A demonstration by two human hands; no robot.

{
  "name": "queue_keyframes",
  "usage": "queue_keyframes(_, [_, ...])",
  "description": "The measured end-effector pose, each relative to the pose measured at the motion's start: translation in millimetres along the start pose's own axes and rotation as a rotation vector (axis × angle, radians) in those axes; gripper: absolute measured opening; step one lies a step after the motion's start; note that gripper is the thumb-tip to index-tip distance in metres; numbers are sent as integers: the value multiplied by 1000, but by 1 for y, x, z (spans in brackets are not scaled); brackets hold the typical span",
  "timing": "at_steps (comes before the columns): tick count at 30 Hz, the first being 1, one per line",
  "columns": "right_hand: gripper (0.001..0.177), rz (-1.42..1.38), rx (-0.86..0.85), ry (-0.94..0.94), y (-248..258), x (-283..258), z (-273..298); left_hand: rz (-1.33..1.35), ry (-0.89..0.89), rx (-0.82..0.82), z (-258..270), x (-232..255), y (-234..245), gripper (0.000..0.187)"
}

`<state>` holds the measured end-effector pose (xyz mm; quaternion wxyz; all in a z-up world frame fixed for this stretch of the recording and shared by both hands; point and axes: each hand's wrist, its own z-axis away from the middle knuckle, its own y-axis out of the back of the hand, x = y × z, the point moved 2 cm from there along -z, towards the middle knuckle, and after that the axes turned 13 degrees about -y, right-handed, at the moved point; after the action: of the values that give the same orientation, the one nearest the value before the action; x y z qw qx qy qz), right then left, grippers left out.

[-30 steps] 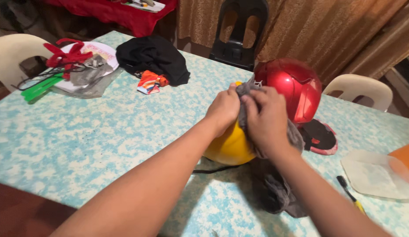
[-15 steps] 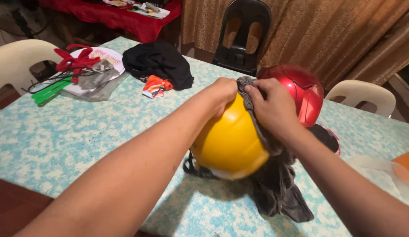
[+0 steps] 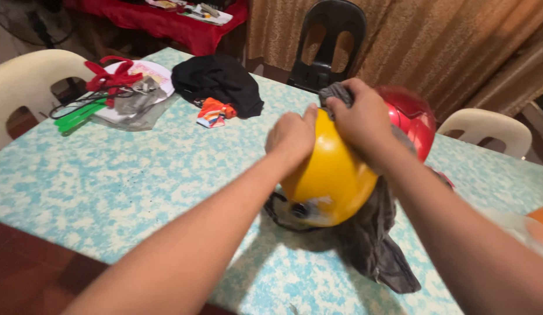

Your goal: The person cleans three bicycle helmets on a table using a cloth and a small brush. They wipe the exterior surfaces of a pink helmet, then a yellow helmet, and finally a red helmet, occasionally using the brush to scrub specific areas.

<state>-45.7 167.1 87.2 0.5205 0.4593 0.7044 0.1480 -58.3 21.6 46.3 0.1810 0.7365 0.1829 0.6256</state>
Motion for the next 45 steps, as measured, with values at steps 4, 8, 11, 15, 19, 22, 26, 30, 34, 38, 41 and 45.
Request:
queue_keyframes(4, [20, 46, 127, 333, 4, 9, 26, -38, 8, -17, -8, 8, 4, 60])
queue_keyframes(8, [23, -186, -123, -151, 12, 25, 6, -56, -24, -32, 1, 16, -8, 58])
queue_keyframes(11, [24, -204, -215, -384, 15, 30, -6, -87, -37, -22, 4, 21, -17, 59])
queue_keyframes(15, [23, 8, 60, 26, 2, 23, 9, -76, -4, 0, -4, 22, -15, 59])
queue_keyframes(19, [30, -131, 12, 77, -8, 54, 17, -51, -33, 8, 1, 25, -19, 59])
queue_keyframes(22, [33, -233, -246, -267, -2, 85, -21, -61, -64, -29, 15, 32, -25, 61])
queue_keyframes(26, [33, -235, -300, -529, 4, 91, -40, -99, -76, -63, 22, 39, -30, 60])
queue_keyframes(30, [32, -78, 82, -92, 3, 65, 19, -101, -63, -45, 5, 40, -29, 58])
queue_keyframes(34, [29, -103, 139, 141, 11, 60, 45, -62, -63, -29, 5, 41, -28, 62])
queue_keyframes(38, [31, -303, -206, -345, 14, 67, -13, -71, -93, -75, 19, 43, -25, 74])
queue_keyframes(41, [30, -186, -280, -487, 15, 64, -30, -81, -58, -75, 17, 41, -28, 75])
queue_keyframes(45, [29, -38, 36, -131, -1, 34, 11, -68, 2, 9, -9, 23, -20, 68])
